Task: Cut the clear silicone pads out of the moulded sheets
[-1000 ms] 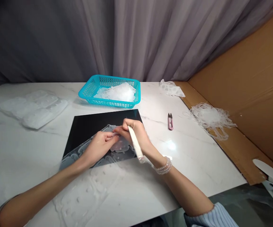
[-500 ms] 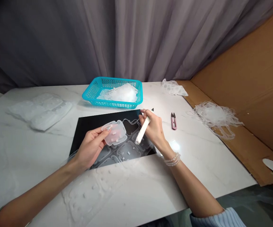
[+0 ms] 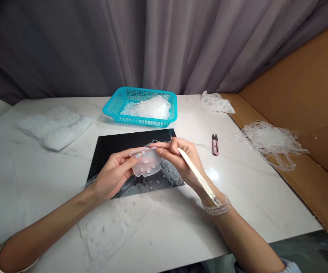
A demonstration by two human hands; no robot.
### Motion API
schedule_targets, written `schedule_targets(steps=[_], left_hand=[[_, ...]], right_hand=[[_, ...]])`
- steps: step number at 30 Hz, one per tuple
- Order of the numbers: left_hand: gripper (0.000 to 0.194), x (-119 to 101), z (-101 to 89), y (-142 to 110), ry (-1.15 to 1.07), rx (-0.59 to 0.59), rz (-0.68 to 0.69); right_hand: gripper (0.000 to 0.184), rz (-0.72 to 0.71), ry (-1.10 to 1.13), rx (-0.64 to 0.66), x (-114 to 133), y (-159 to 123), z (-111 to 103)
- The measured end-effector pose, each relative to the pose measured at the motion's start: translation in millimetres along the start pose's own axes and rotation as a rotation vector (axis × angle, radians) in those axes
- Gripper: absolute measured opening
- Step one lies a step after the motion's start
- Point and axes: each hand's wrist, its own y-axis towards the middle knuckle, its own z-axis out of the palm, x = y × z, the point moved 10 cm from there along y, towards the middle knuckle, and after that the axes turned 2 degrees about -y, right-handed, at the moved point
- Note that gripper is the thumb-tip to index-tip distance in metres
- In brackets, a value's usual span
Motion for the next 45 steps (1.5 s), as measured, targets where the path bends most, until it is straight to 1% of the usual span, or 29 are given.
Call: schedule_targets(steps=[3,8,11,16,23,27,29,33,38,45], left_hand=[[0.028,3,-2.7,0,-0.045,-0.021,-0.027],[0.027,6,-8.1,1,-0.144,-0.081,-0.067],[0.028,8,-6.9,0,-0.187,-0.083,-0.094],[0.034,11,-6.2,-1,-0.282,-0.096,-0.143],[0.042,14,-3.4,-3,-0.387,-0.106,-0.217],[0.046,14,-5.6,-2,-0.389,-0.111,-0.212],[0.047,14,-7.9,-1,-0.379,-0.119,-0.21],[0.046,15,-10.0,-1,-0.367,-0.128,-0.216],[0.043,16,-10.2,-1,-0.375,-0.131,-0.221],[0.049,13,-4.1,-3,-0.388,-0.101,-0.213]], right_hand=[[0.045,0.023,0.025,-0.008,0,0,-2],[0.043,0.149,0.078,0.112,-8,-2,2],[0.047,0.169,0.046,0.146,-10,-3,2],[0.051,0.172,-0.018,0.111,-11,-3,-2],[0.05,0.194,-0.008,0.077,-16,-1,-8],[0.049,0.189,0.009,0.063,-12,-1,-7],[0.047,0.177,0.02,0.077,-8,-2,-5],[0.044,0.183,0.019,0.123,-5,-7,-2],[0.043,0.183,0.031,0.146,-3,-10,1],[0.047,0.207,-0.051,0.077,-7,-6,-5]])
